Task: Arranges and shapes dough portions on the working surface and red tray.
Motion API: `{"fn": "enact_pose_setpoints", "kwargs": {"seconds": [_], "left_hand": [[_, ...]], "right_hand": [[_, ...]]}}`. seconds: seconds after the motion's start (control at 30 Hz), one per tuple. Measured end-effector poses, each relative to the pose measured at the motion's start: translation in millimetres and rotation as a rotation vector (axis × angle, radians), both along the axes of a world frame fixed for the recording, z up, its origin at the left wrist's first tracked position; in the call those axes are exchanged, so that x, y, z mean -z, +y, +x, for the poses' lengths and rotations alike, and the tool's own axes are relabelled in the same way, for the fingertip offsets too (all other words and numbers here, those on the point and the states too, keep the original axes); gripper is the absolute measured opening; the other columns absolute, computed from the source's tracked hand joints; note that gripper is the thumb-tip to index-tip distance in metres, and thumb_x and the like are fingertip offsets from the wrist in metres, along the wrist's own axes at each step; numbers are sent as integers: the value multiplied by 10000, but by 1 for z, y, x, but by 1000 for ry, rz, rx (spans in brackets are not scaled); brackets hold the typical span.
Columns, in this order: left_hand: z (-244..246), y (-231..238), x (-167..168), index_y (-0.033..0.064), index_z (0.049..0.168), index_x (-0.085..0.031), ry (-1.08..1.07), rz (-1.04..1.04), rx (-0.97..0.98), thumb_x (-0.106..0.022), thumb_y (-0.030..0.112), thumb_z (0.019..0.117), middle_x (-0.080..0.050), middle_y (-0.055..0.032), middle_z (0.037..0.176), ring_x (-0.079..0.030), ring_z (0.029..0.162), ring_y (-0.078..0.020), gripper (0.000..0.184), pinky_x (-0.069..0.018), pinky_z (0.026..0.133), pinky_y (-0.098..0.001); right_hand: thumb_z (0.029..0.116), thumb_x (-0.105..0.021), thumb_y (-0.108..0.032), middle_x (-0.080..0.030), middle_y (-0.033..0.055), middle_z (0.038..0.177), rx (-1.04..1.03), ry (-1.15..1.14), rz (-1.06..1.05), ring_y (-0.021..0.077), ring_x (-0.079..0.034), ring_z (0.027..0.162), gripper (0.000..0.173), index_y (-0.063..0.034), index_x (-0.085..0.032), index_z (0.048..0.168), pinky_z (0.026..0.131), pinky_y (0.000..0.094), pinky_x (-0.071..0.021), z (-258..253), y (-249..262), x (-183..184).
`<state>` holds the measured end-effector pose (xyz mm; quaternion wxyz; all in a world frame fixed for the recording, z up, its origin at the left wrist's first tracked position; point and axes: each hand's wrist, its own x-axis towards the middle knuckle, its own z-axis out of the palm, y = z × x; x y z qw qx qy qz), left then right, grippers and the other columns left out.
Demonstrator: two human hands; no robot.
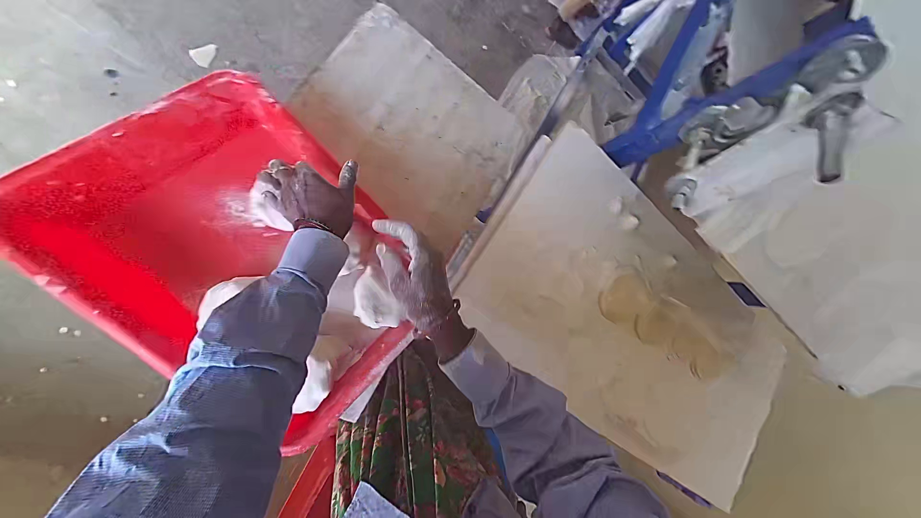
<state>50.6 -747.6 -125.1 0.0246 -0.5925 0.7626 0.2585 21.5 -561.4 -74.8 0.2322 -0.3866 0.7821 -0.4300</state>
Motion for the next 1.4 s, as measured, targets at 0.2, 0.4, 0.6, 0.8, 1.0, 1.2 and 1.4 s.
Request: {"fn": "enact_pose_setpoints", "kwargs": {"seconds": [0.2, 0.4, 0.6, 0.8, 1.0, 1.2, 1.4], "left_hand": [[-30, 46, 40, -243, 1311, -463, -17, -223, 310, -585, 416, 925, -513, -477, 1307, -530, 1266, -570, 773, -427, 1022, -679], [-63, 112, -21, -150, 1519, -274, -176, 69, 114, -552, 229, 1045, -324, -372, 1567, -322, 1497, -445, 667, -260, 1214, -554], [-46, 134, 33, -120, 1507, -307, -71, -28, 351, -751, 310, 904, -312, -420, 1536, -282, 1469, -565, 863, -263, 1157, -716], [-26, 181, -26, -52, 1457, -473, 299, -126, 190, -540, 384, 1044, -384, -338, 1544, -288, 1506, -449, 605, -207, 1248, -509], [-68, 263, -41, -95, 1323, -560, 981, 132, 409, -285, 339, 1081, -606, -224, 1372, -588, 1288, -219, 568, -424, 1122, -346], [-143, 310, -77, -105, 1298, -599, 810, 120, 642, -367, 268, 1045, -648, -245, 1307, -613, 1253, -270, 507, -431, 1115, -408], [-92, 408, -70, 9, 1243, -693, 726, -415, 1082, -494, 502, 986, -640, -273, 1308, -523, 1318, -492, 590, -387, 1123, -598]], "right_hand": [[913, -623, 11, -695, 225, 1245, 82, 33, 26, 353, -636, 1240, 263, 44, -733, 1149, 1074, 419, -511, 9, 207, -45], [936, -604, -9, -721, 182, 1194, 250, 126, 176, 294, -670, 1192, 216, 5, -747, 1098, 1042, 359, -533, 8, 364, -57], [941, -632, -105, -684, 194, 1290, 549, 238, 276, 278, -639, 1259, 303, 21, -705, 1206, 1075, 383, -521, 3, 477, -44], [962, -600, -223, -534, 313, 1450, 948, 320, 376, 407, -516, 1380, 558, 118, -526, 1398, 1154, 485, -418, -44, 607, -39], [1121, -330, -219, -602, 213, 1357, 1412, -227, -255, 241, -684, 1122, 445, 57, -464, 1443, 927, 357, -576, -165, 687, -36], [1036, -511, -82, -676, 258, 1277, 1026, 317, 165, 342, -658, 1209, 317, 73, -659, 1270, 1068, 463, -494, -248, 703, -35], [987, -556, -239, -657, 268, 1300, 659, 524, 200, 429, -601, 1269, 410, 64, -673, 1236, 1076, 537, -486, -169, 680, -40]]}}
